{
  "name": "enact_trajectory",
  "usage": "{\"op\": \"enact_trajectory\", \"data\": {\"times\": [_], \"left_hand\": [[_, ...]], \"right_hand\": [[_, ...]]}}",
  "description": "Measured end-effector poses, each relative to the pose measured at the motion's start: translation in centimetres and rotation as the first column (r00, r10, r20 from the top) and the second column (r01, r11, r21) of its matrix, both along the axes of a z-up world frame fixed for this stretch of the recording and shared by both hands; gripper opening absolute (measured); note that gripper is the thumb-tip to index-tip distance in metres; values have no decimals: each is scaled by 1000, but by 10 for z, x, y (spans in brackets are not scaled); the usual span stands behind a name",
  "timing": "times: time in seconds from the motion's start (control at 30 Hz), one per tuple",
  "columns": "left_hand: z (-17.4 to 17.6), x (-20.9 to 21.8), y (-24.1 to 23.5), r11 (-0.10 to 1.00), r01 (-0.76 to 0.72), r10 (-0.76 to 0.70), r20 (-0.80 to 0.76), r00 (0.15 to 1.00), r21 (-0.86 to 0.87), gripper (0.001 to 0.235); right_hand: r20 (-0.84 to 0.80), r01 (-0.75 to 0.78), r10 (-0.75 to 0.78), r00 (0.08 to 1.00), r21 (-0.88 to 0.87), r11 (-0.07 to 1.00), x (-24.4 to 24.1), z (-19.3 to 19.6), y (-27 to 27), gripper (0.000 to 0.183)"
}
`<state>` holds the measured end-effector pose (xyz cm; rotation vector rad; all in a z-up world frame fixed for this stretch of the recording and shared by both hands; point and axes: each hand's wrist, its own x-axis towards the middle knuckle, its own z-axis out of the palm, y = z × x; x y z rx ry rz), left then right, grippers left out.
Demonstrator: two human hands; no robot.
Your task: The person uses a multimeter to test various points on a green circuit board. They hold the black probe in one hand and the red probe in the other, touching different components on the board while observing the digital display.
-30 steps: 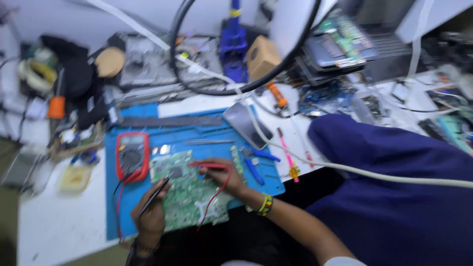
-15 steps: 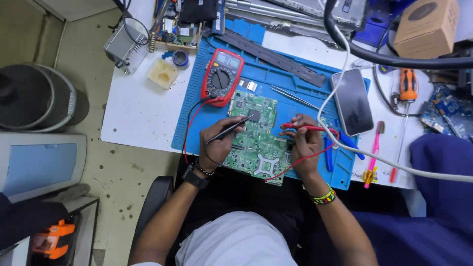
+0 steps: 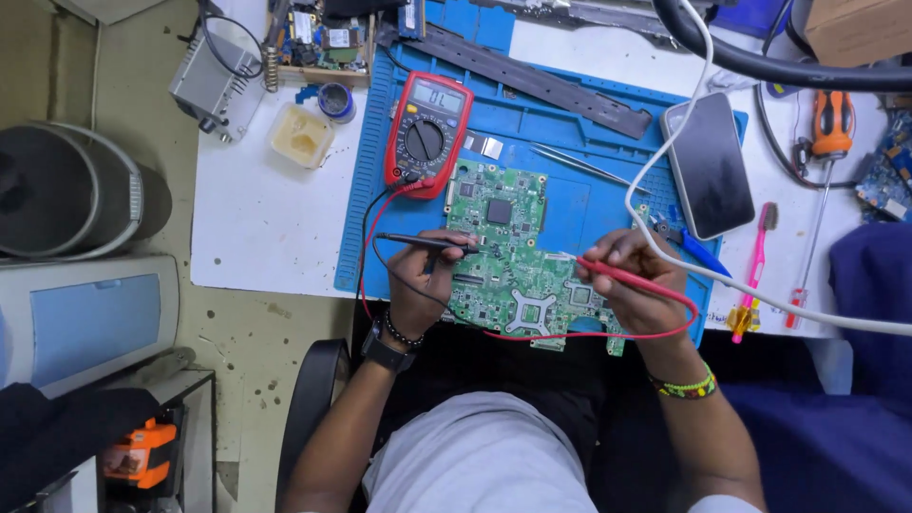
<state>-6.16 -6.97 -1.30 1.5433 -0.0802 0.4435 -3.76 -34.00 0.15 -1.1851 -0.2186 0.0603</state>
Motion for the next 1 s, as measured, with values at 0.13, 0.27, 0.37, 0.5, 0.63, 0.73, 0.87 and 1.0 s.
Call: {"op": "enact_trajectory", "data": {"times": [0.13,0.27,0.37,0.5,0.63,0.73,0.87,1.0], "left_hand": [[-9,-3,4,994,53,-58,-48,997,-97,28],[-11,-8,10,990,60,-74,-107,992,-131,27],[-10,-5,18,994,101,-105,-115,988,-46,27],[-11,-3,20,987,160,-154,-218,964,11,35],[-10,-1,19,986,133,-156,-256,954,-104,33],[-7,-1,19,990,119,-135,-277,951,-71,35],[-6,1,17,982,120,-143,-155,978,-149,21],[-7,3,15,984,97,-119,-146,982,-152,23]], "right_hand": [[-13,-355,509,861,702,618,-4,-20,-21,35],[102,-422,587,803,792,441,-15,-15,-12,37],[286,-593,638,715,732,336,-11,27,-1,27],[367,-679,620,693,620,392,-26,90,-6,26],[700,-926,622,352,359,121,-17,110,-5,31],[647,-908,648,403,373,191,-8,83,11,7],[302,-652,605,737,554,518,18,-24,2,21],[126,-316,292,948,268,910,21,-15,33,20]]}}
